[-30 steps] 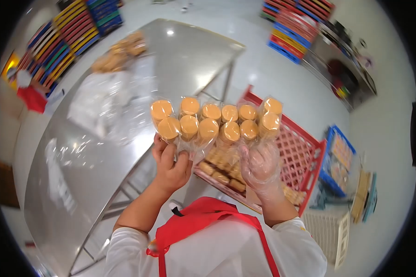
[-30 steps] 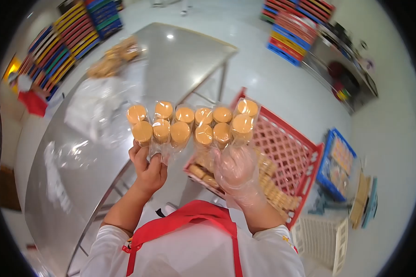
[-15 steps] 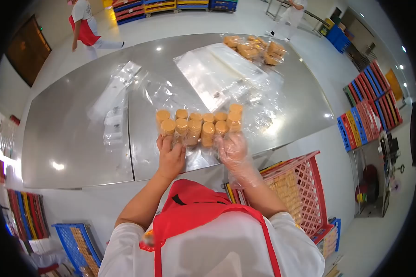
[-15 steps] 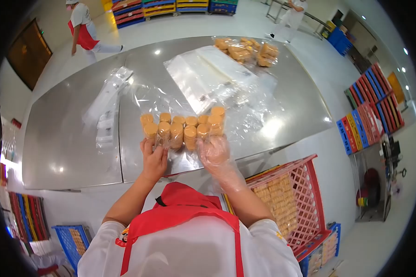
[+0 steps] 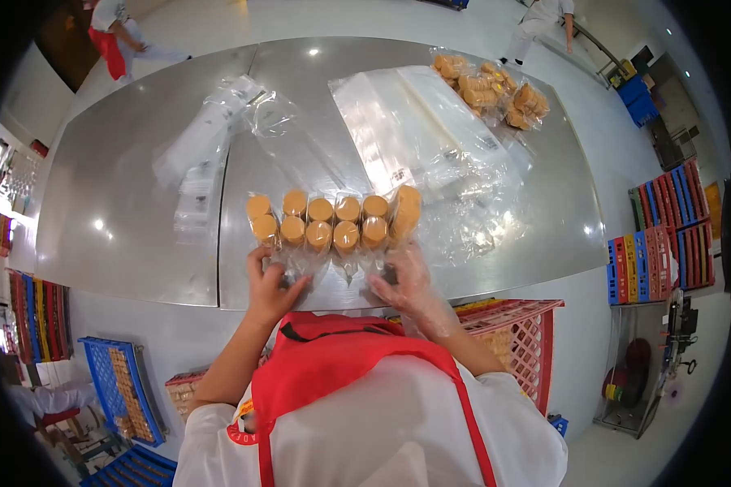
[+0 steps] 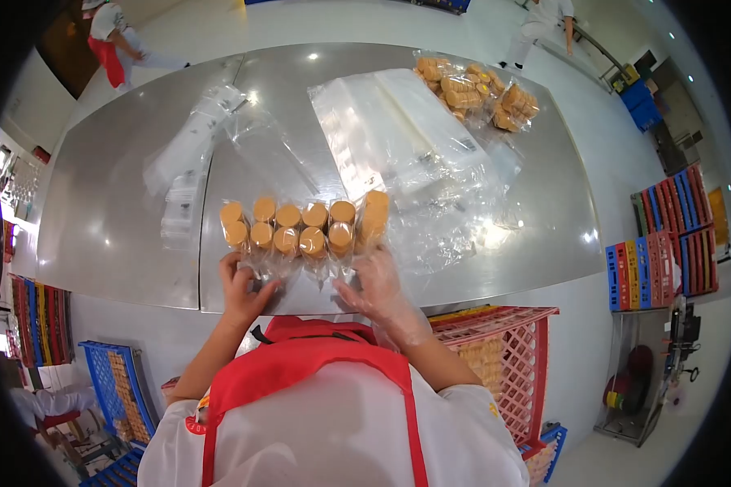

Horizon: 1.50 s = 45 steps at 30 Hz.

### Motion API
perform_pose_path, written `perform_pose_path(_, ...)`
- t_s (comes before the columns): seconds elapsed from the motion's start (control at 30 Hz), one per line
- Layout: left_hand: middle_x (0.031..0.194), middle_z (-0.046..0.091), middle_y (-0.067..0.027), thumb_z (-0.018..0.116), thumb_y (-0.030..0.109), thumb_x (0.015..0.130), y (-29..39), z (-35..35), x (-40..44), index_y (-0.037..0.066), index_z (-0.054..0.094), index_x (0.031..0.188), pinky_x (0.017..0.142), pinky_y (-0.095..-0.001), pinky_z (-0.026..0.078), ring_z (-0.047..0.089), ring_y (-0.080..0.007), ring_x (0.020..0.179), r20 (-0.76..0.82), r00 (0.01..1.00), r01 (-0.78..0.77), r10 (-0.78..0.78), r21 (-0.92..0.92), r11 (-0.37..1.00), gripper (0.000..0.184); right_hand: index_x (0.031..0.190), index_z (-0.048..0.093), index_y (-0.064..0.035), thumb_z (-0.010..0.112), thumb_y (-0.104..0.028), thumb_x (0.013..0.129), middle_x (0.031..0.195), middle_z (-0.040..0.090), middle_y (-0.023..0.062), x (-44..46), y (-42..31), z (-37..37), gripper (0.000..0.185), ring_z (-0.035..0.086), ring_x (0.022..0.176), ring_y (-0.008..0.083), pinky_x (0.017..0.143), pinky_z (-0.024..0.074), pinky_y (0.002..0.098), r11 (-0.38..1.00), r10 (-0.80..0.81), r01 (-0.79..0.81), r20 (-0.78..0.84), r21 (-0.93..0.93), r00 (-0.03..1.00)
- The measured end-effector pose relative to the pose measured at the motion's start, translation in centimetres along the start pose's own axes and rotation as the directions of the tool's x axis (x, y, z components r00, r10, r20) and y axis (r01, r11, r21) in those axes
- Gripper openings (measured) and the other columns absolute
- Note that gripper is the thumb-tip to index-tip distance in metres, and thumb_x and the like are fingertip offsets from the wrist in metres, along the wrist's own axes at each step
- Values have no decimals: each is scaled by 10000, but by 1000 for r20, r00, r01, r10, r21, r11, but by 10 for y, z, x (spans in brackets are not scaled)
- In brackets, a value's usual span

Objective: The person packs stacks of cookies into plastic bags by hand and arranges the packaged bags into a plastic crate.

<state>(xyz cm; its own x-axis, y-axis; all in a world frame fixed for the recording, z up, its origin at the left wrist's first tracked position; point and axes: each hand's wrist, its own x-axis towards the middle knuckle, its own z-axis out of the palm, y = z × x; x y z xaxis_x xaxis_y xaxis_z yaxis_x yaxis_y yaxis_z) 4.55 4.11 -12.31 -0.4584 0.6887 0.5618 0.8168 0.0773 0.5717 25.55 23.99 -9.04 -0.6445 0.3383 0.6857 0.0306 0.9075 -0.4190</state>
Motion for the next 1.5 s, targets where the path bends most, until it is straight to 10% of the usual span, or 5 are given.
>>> perform_pose_path(0.2,1223,441,-145,638,450,902,-23,-18,-2,36,301,1361,1019,-434,427,504,-293,1160,-224,934,97,-278,-590,802,704,1278,433,24,550,-282,992,1167,531,136,-18,-3,-5,435,509,1090,255,956,424,407,708,640,-520,-120,478,759)
perform_pose_path(0.33,1379,438,-134,568,470,938,-42,-17,42,30,309,1461,1077,-423,371,468,-276,1248,408,669,627,-621,-759,178,731,1431,322,41,478,-355,1026,1309,502,143,36,-15,-16,587,471,1229,242,1047,377,377,224,847,-674,202,703,492)
perform_pose_path(0.43,1433,426,-148,611,301,929,-18,-24,44,-4,284,1488,1100,-380,336,411,-247,1326,414,773,614,-481,-681,400,716,1441,343,36,488,-394,1013,1372,472,151,46,-25,-3,623,446,1276,220,1085,341,360,23,854,-641,319,767,412)
perform_pose_path(1.03,1463,383,-136,635,125,869,-21,-25,61,2,192,1513,1146,-385,260,365,-252,1367,433,810,567,-394,-749,342,791,1414,384,47,556,-289,983,1331,513,139,49,-27,44,574,513,1224,237,1040,429,381,-54,802,-363,258,930,540)
perform_pose_path(1.5,1488,313,-122,735,190,746,38,-86,132,40,132,1536,1158,-426,233,298,-258,1402,38,992,77,-121,-936,343,1005,1508,202,62,472,-580,960,1577,244,157,130,-89,-21,886,316,1425,280,1171,259,421,524,506,-36,-277,851,817)
